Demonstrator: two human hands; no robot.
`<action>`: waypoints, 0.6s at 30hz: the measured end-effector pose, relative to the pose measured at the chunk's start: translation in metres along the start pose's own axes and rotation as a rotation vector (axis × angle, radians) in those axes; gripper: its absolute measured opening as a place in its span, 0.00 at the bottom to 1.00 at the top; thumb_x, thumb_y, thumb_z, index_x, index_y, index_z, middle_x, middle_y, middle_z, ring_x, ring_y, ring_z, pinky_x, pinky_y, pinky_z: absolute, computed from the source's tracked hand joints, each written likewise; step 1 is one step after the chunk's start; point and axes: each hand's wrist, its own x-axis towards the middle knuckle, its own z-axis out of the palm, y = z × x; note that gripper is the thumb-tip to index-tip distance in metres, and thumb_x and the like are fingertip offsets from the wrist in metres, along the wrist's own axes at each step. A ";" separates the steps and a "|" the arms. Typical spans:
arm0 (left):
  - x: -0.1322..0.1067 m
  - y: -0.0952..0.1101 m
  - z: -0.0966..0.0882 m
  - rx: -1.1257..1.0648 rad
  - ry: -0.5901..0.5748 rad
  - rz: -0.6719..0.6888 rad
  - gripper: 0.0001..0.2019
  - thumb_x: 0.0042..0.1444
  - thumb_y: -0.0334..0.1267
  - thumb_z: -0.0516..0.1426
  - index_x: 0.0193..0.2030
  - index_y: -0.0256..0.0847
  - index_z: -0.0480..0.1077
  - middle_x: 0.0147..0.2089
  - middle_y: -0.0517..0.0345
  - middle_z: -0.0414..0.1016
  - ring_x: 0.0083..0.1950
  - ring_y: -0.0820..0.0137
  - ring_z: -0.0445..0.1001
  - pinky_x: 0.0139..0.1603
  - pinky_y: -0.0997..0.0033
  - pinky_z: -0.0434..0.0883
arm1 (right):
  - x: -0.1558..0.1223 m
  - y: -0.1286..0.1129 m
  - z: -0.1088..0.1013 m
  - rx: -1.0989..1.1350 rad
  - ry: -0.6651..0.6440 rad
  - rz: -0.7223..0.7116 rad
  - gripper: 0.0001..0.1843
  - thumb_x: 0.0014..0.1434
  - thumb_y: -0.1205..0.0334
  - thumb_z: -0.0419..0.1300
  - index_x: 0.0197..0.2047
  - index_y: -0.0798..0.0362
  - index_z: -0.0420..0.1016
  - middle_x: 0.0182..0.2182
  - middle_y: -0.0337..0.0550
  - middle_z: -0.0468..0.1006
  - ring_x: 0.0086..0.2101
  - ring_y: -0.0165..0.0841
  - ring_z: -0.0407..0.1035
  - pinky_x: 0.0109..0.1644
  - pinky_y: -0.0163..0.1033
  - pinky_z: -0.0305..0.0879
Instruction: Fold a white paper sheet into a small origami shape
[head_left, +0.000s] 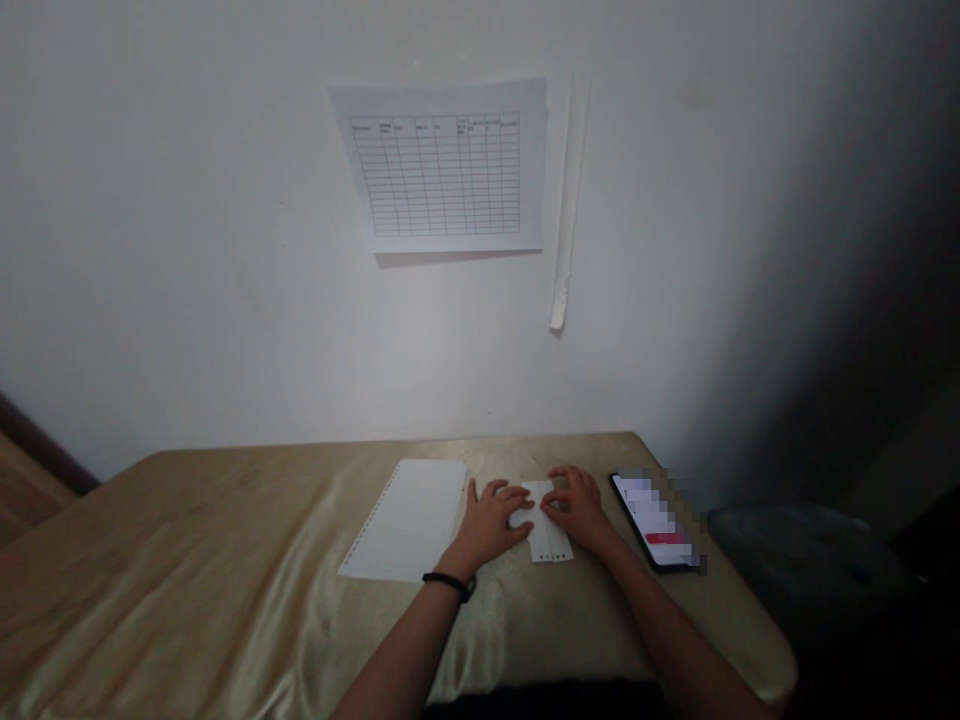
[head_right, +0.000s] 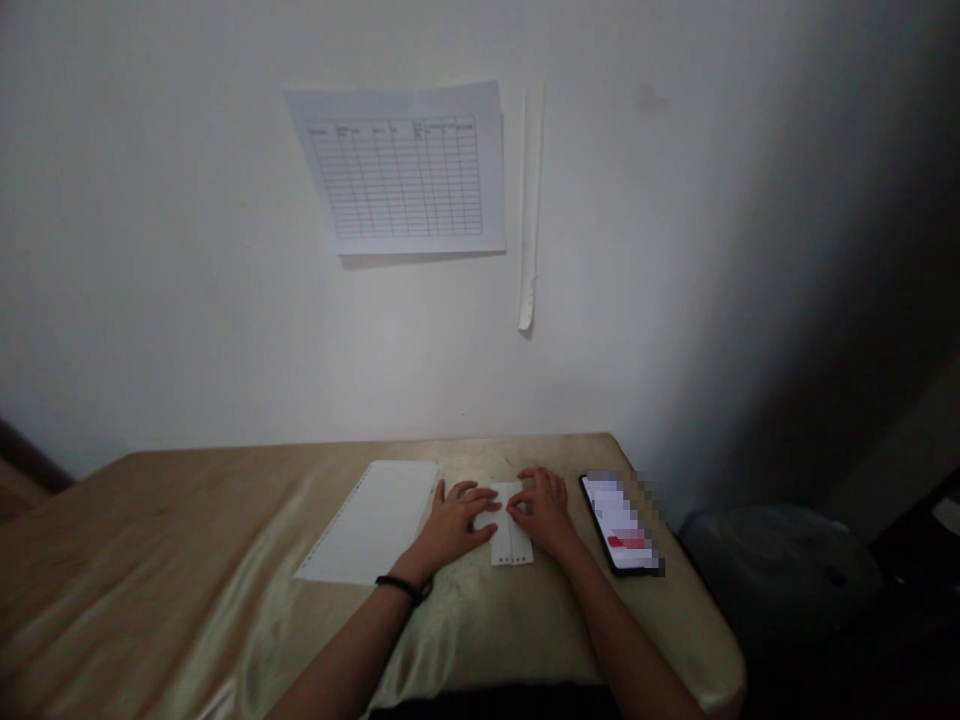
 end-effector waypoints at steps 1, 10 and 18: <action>0.000 0.000 0.000 0.000 -0.001 -0.002 0.17 0.59 0.49 0.61 0.56 0.60 0.73 0.65 0.64 0.71 0.70 0.53 0.58 0.68 0.24 0.32 | -0.001 0.001 -0.001 0.007 -0.005 -0.008 0.04 0.54 0.61 0.67 0.31 0.42 0.84 0.57 0.41 0.71 0.60 0.43 0.57 0.68 0.52 0.48; -0.001 0.000 0.000 0.000 0.001 0.003 0.17 0.60 0.49 0.60 0.56 0.60 0.72 0.65 0.64 0.72 0.70 0.53 0.58 0.69 0.25 0.32 | -0.006 0.004 -0.005 0.020 -0.045 -0.052 0.04 0.55 0.61 0.66 0.32 0.43 0.84 0.53 0.42 0.72 0.58 0.42 0.59 0.67 0.50 0.49; -0.001 0.001 0.000 0.011 -0.013 -0.006 0.18 0.60 0.50 0.60 0.56 0.59 0.72 0.65 0.63 0.71 0.69 0.53 0.58 0.69 0.25 0.31 | -0.005 0.000 0.000 -0.012 -0.035 0.039 0.06 0.57 0.60 0.64 0.36 0.42 0.84 0.55 0.43 0.71 0.58 0.41 0.59 0.67 0.51 0.48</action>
